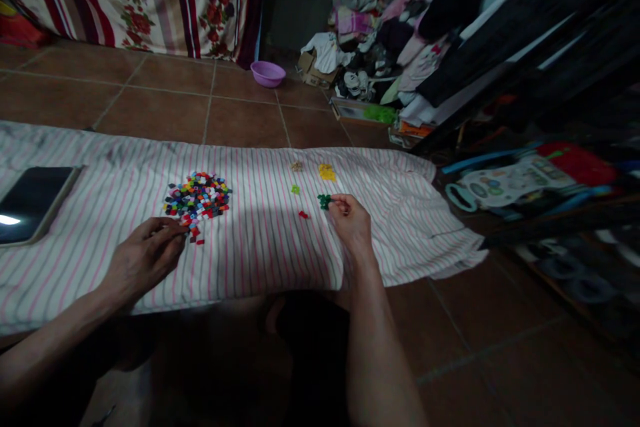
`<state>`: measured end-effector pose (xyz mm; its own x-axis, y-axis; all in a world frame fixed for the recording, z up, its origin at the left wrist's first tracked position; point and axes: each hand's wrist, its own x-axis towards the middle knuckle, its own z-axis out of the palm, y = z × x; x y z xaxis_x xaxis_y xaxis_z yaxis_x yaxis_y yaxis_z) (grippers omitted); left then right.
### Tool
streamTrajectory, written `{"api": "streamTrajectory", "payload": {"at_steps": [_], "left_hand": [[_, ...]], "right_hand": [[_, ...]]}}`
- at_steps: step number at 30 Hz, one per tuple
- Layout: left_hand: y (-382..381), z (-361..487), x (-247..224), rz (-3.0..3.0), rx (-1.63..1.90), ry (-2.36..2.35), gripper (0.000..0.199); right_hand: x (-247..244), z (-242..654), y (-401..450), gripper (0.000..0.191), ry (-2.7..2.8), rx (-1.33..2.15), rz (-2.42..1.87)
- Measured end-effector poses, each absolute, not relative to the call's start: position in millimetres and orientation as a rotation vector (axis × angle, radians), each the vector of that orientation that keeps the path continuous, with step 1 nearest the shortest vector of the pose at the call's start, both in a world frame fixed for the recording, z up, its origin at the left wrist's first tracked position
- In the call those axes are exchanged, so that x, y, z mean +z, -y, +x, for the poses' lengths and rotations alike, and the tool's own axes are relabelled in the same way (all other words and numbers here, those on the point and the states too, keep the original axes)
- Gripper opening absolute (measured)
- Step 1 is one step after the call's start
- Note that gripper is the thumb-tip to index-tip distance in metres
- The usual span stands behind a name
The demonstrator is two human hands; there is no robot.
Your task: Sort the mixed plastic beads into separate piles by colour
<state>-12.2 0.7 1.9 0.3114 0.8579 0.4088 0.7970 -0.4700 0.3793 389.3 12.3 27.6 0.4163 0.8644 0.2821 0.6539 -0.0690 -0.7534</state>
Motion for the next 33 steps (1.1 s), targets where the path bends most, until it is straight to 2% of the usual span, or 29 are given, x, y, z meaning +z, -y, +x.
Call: {"api": "streamTrajectory", "payload": {"at_steps": [11, 19, 33], "left_hand": [[0.0, -12.8, 2.2, 2.457, 0.876, -1.573, 0.026], [-0.3, -14.3, -1.4, 2.483, 0.878, -1.533, 0.026], [-1.1, -13.3, 1.7, 2.511, 0.885, -1.511, 0.025]], "right_hand": [[38.6, 394.8, -56.3, 0.023, 1.500, 0.125, -1.861], [25.3, 383.6, -89.8, 0.027, 1.641, 0.013, -2.151], [15.1, 374.9, -105.2, 0.028, 1.847, -0.076, -2.248]]}}
